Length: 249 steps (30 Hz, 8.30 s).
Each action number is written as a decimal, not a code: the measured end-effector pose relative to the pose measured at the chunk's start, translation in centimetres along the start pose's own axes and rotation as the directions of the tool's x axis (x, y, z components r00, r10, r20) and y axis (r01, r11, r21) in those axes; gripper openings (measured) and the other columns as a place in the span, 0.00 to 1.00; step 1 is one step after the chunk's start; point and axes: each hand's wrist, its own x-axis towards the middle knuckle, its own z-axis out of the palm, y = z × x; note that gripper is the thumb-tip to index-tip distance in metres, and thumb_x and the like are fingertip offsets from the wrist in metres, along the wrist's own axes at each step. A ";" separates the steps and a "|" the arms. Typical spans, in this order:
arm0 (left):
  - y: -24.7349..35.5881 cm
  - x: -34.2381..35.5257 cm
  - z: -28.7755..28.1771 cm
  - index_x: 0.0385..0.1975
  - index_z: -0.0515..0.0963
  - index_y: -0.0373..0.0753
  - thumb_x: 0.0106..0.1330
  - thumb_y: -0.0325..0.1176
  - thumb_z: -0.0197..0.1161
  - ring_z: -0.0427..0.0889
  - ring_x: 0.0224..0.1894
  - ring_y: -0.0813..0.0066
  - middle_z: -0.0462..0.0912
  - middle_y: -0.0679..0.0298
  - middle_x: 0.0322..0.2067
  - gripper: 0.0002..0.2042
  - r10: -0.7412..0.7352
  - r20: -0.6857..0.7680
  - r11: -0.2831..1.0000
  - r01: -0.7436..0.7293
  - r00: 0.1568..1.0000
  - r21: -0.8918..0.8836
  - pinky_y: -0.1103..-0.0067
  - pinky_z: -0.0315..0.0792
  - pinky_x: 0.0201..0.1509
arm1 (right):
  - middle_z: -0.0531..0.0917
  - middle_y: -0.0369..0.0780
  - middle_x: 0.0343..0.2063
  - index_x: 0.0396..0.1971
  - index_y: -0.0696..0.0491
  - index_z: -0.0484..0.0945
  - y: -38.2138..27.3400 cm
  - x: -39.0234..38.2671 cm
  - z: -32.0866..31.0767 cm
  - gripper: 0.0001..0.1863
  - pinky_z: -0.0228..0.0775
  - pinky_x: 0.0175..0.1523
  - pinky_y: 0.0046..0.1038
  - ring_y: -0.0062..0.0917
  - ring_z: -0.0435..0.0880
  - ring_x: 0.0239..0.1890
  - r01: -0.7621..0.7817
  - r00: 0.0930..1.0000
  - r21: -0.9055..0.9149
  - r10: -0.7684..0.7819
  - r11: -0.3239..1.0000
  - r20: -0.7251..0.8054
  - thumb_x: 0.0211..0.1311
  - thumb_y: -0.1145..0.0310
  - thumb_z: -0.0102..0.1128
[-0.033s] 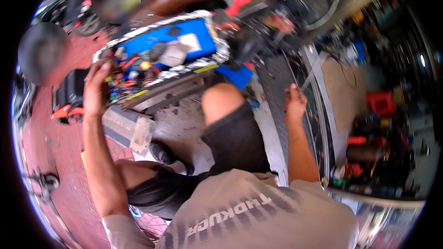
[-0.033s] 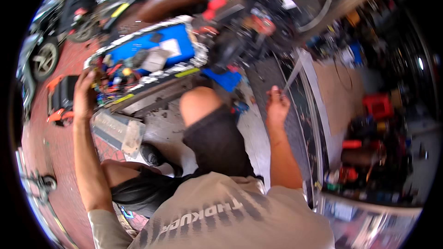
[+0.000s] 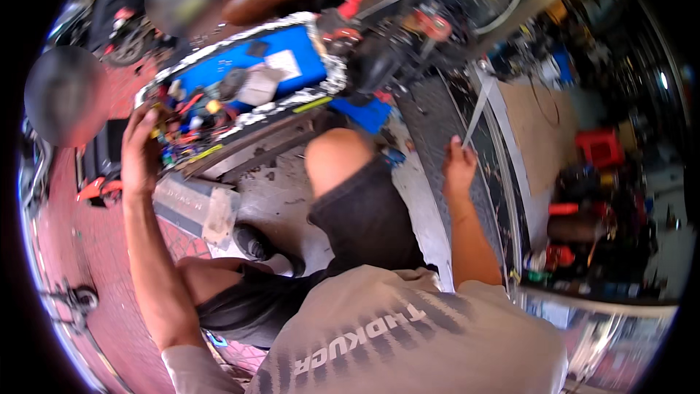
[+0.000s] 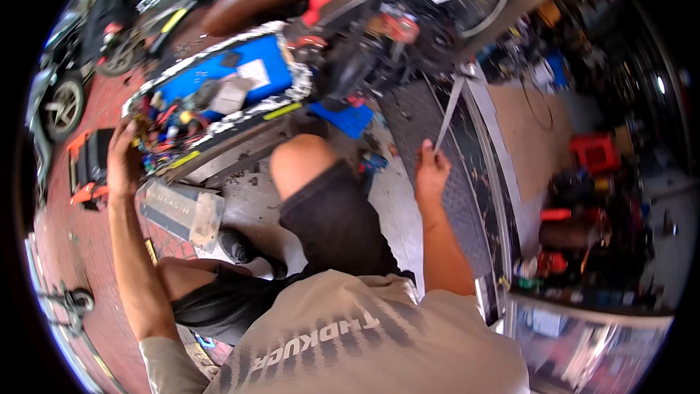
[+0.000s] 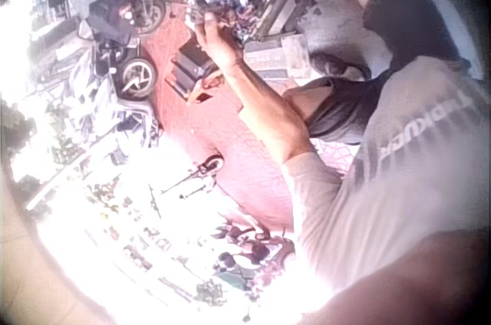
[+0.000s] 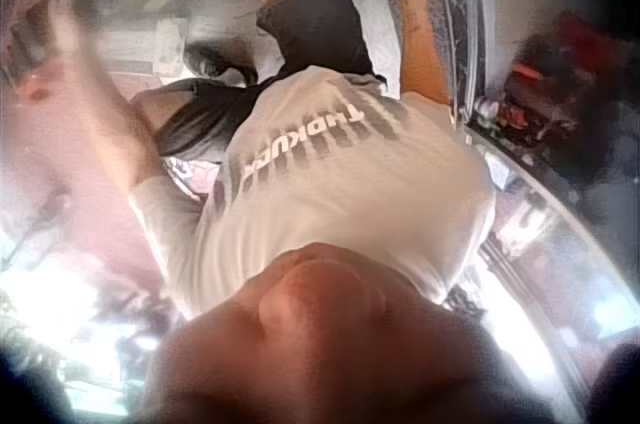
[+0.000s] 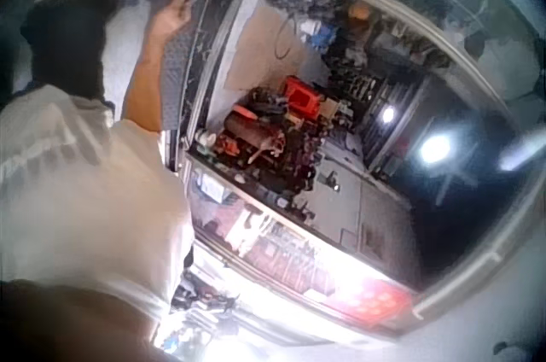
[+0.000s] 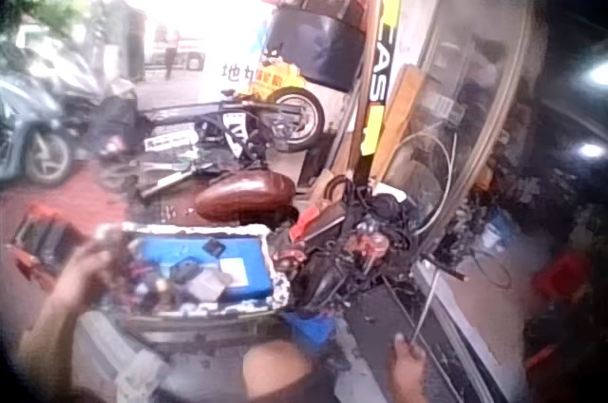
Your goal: The person connects wires and installs electrical components inside an electric scooter battery compartment using a screwdriver and pliers.
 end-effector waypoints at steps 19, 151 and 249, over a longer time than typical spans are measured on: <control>0.1 0.7 1.5 0.55 0.79 0.37 0.79 0.53 0.54 0.86 0.40 0.73 0.86 0.63 0.38 0.23 -0.039 -0.149 0.989 0.017 0.988 -0.144 0.73 0.84 0.46 | 0.89 0.46 0.46 0.44 0.53 0.88 33.3 -2.5 -14.7 0.18 0.85 0.51 0.40 0.40 0.90 0.50 -0.372 0.841 -0.912 0.480 0.176 -0.250 0.69 0.54 0.61; 0.5 11.0 5.8 0.54 0.82 0.36 0.56 0.33 0.76 0.83 0.53 0.49 0.81 0.49 0.49 0.24 0.124 0.168 0.384 -0.204 0.978 0.901 0.64 0.76 0.58 | 0.75 0.41 0.37 0.35 0.52 0.77 -16.6 -13.3 32.7 0.13 0.64 0.51 0.42 0.40 0.76 0.46 0.888 -0.207 0.411 -0.620 0.205 0.757 0.48 0.78 0.68; 3.6 0.4 6.3 0.66 0.71 0.33 0.68 0.23 0.57 0.80 0.59 0.70 0.81 0.56 0.57 0.25 0.562 -0.180 0.690 -0.337 0.808 0.641 0.75 0.72 0.65 | 0.90 0.40 0.35 0.40 0.61 0.84 -16.1 -11.5 40.1 0.09 0.76 0.41 0.26 0.16 0.84 0.36 0.729 0.088 -0.038 -0.038 0.683 0.995 0.66 0.71 0.67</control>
